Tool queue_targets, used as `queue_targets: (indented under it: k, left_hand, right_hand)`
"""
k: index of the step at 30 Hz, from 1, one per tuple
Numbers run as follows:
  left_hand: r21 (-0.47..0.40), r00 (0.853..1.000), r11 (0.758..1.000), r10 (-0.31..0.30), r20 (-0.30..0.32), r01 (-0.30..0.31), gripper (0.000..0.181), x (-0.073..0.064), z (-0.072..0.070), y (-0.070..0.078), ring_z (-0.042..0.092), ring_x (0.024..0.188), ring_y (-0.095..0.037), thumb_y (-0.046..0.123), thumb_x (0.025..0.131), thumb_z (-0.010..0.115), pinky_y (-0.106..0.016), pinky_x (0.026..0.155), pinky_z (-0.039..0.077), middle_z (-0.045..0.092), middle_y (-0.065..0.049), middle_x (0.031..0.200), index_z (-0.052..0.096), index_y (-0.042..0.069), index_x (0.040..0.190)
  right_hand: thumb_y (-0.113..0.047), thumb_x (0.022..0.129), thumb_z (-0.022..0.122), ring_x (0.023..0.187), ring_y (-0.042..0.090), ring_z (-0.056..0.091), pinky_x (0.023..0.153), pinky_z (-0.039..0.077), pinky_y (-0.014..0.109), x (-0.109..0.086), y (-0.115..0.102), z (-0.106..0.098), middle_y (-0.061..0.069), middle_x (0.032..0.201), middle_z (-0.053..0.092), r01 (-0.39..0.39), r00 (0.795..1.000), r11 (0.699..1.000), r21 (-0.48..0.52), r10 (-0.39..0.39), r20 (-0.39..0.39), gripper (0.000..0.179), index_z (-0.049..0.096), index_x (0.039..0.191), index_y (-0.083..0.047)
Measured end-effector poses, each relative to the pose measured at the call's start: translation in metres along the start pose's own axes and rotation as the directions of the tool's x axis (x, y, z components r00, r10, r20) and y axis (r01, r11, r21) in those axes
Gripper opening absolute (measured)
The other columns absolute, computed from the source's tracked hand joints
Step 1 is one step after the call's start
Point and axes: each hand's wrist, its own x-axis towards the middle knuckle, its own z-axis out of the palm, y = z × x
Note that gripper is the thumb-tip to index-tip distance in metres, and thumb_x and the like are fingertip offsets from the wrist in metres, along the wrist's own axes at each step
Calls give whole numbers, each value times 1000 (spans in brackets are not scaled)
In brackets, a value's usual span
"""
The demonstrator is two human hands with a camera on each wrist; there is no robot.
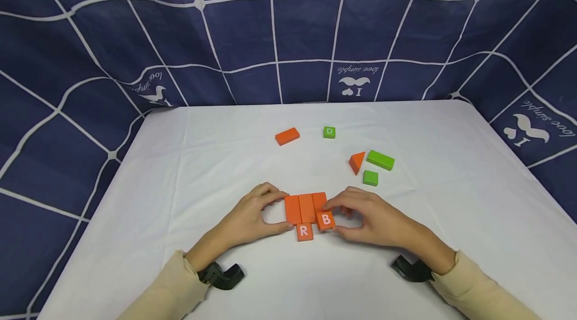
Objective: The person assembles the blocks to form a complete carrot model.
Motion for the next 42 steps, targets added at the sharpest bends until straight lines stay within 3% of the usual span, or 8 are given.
queue_targets:
  k: [5, 14, 23, 42]
  left_hand:
    - [-4, 1000, 1000, -8, 1, 8, 59, 0, 0, 0, 53, 102, -5, 44, 80, 87, -29, 89, 51, 58, 12, 117, 71, 16, 129]
    - [2, 1000, 1000, -9, -3, 9, 60, 0, 0, 0, 53, 101, -5, 45, 80, 88, -29, 89, 51, 58, 12, 116, 71, 16, 128]
    - [6, 1000, 1000, 5, -17, -5, 60, -1, 0, 1, 53, 101, -6, 46, 79, 88, -30, 88, 52, 59, 11, 116, 71, 15, 128]
    - [5, 1000, 1000, 4, -12, -4, 59, 1, 1, -2, 53, 101, -6, 45, 79, 89, -29, 87, 51, 59, 11, 116, 71, 15, 128]
  right_hand:
    - [-25, 88, 83, 109, 3, 60, 96, 49, 22, -3, 2, 5, -19, 116, 67, 87, 996, 996, 7, -87, 31, 33, 71, 119, -30]
    - [-24, 87, 83, 109, 3, 57, 98, 45, 16, -5, 8, 14, -17, 116, 63, 162, 986, 984, -76, -159, 47, 29, 73, 114, -27]
    - [-22, 86, 85, 105, 2, 58, 93, 51, 22, -5, 7, 19, -18, 111, 64, 121, 992, 990, -72, -118, 38, 28, 73, 111, -26]
    - [-26, 90, 83, 101, 1, 59, 89, 50, 15, -4, 12, 25, -15, 109, 65, 82, 996, 996, 25, -83, 31, 26, 73, 113, -26]
